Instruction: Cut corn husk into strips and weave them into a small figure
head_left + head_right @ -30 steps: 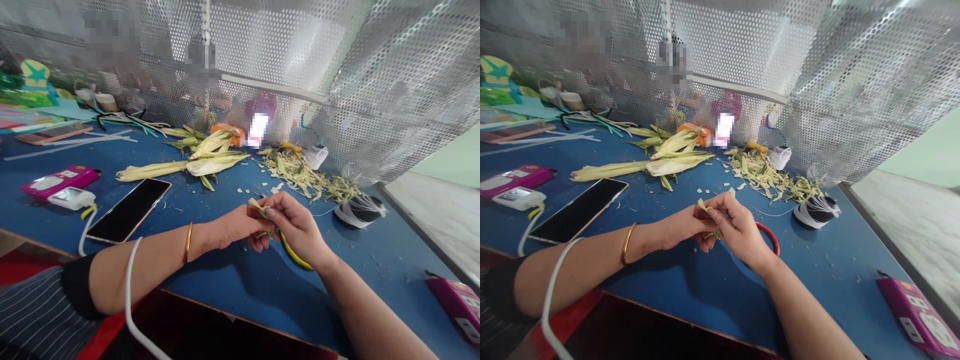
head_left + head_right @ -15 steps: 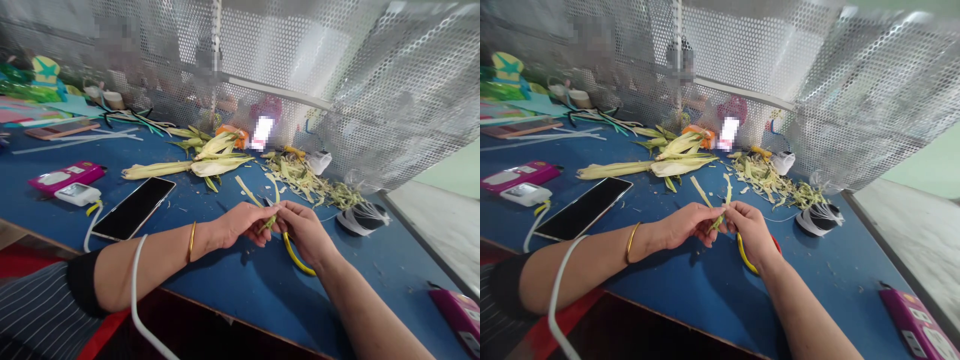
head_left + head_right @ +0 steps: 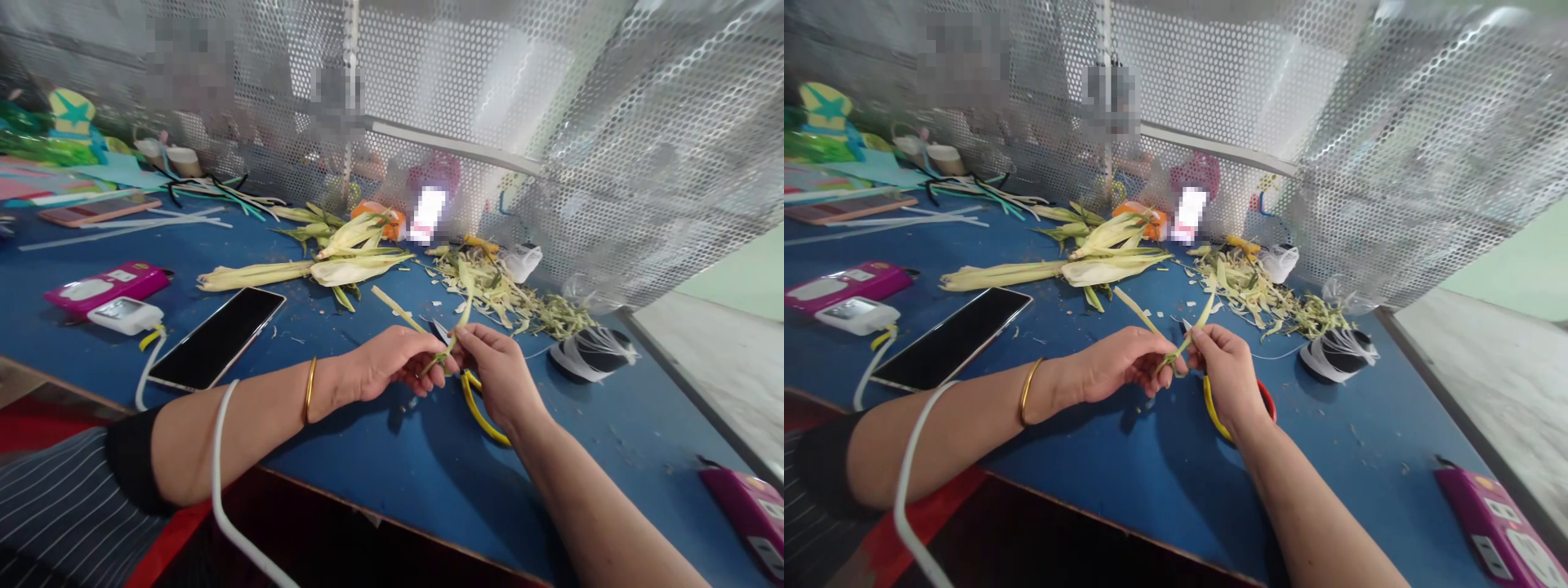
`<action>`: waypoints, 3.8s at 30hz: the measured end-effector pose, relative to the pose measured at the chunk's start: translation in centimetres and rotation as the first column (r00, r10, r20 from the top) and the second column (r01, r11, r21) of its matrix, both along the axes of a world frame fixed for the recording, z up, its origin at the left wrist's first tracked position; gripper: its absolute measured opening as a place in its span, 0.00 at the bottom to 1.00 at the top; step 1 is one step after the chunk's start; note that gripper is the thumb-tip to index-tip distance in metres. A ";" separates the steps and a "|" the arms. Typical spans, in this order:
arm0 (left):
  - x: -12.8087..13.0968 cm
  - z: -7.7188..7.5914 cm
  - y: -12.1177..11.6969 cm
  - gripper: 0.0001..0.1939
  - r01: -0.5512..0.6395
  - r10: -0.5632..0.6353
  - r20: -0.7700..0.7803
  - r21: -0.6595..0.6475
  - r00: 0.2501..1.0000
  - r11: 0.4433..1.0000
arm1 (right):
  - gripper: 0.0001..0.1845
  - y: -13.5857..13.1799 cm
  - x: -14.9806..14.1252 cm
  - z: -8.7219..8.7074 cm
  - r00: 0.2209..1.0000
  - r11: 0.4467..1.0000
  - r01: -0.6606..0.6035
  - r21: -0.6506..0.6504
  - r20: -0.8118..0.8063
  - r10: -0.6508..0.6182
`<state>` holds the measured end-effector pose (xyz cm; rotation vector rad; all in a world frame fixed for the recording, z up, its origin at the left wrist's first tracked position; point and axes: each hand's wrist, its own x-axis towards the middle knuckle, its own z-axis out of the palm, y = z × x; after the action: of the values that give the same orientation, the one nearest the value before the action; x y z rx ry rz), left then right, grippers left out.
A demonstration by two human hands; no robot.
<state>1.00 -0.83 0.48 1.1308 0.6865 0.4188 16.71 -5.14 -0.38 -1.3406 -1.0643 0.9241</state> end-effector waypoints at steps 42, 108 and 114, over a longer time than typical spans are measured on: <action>-0.4 1.0 1.3 0.07 -0.255 0.295 0.224 -0.192 0.929 0.948 | 0.09 -1.8 0.1 1.0 0.723 0.898 -0.108 0.427 0.654 -0.224; -0.1 0.4 -0.3 0.10 0.089 -0.047 -0.122 0.364 0.991 0.927 | 0.08 -0.9 0.9 1.2 0.673 0.899 -0.098 0.426 0.694 -0.256; 0.1 0.1 -0.8 0.15 0.126 -0.061 -0.174 0.390 0.983 0.912 | 0.17 -1.2 -0.6 1.0 0.980 0.982 -0.173 -0.072 0.085 0.178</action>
<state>1.09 -1.62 0.61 1.5935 0.6989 0.4000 16.12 -6.31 0.64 -1.3684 -1.2477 1.0430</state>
